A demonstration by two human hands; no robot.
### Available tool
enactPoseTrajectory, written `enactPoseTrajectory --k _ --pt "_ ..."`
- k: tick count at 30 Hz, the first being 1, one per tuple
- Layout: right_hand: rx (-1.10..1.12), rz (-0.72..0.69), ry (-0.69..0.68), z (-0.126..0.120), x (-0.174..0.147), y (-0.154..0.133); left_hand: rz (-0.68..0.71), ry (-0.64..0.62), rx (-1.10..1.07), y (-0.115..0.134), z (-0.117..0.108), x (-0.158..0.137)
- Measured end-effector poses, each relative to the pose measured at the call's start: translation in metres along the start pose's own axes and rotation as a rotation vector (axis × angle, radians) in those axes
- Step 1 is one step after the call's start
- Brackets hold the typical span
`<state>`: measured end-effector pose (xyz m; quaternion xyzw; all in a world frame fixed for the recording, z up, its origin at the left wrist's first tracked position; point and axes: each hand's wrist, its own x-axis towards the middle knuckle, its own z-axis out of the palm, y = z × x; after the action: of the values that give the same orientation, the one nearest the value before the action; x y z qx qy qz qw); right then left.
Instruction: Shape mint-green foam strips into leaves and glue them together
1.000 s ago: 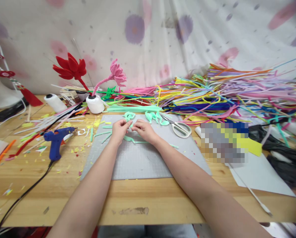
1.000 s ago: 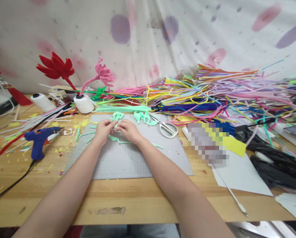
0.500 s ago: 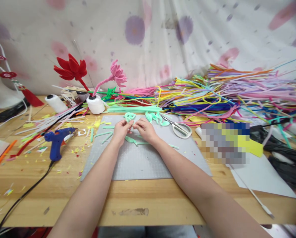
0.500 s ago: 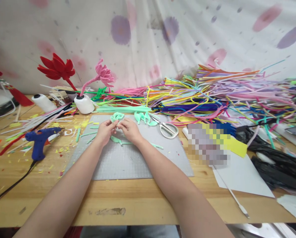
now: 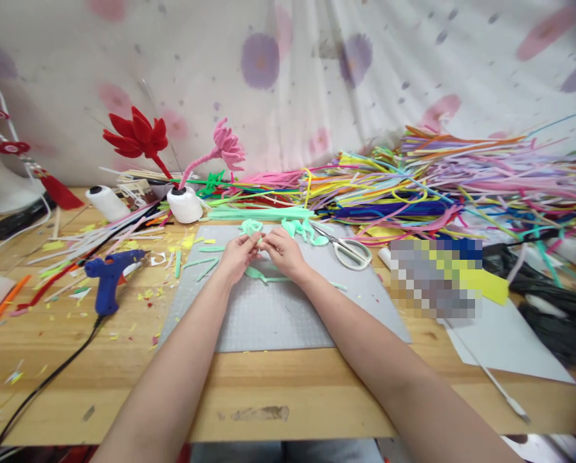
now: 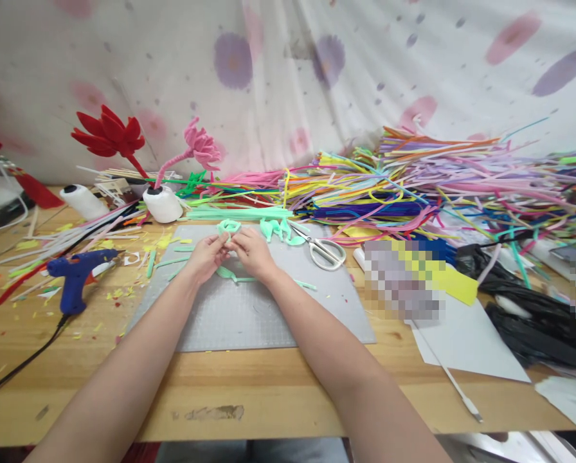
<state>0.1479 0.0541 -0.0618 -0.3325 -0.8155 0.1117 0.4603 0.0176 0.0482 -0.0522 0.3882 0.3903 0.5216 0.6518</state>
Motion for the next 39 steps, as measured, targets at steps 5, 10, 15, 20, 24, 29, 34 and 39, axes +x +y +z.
enactPoseTrajectory --k 5,10,15,20,24,29,34,39 --pt "0.019 0.047 -0.013 0.0 0.0 0.002 0.113 0.067 0.04 0.002 -0.006 0.001" --pt "0.007 0.094 -0.064 0.0 -0.002 0.013 0.214 0.137 0.236 -0.003 -0.006 0.004" --pt "0.025 0.128 -0.157 0.002 -0.004 0.022 0.318 0.208 0.412 -0.01 -0.006 0.007" --pt "0.05 0.146 -0.188 0.003 -0.004 0.022 0.343 0.205 0.402 -0.014 -0.006 0.008" --pt "0.039 0.127 -0.214 0.003 -0.003 0.022 0.332 0.2 0.396 -0.016 -0.007 0.009" --pt "0.017 0.151 -0.194 0.003 -0.005 0.021 0.315 0.204 0.435 -0.014 -0.006 0.009" --pt "0.043 0.24 -0.138 0.004 -0.006 0.02 0.172 0.281 0.21 -0.005 0.0 0.005" --pt "0.032 0.232 -0.157 0.004 -0.006 0.021 0.166 0.281 0.25 -0.007 -0.003 0.004"
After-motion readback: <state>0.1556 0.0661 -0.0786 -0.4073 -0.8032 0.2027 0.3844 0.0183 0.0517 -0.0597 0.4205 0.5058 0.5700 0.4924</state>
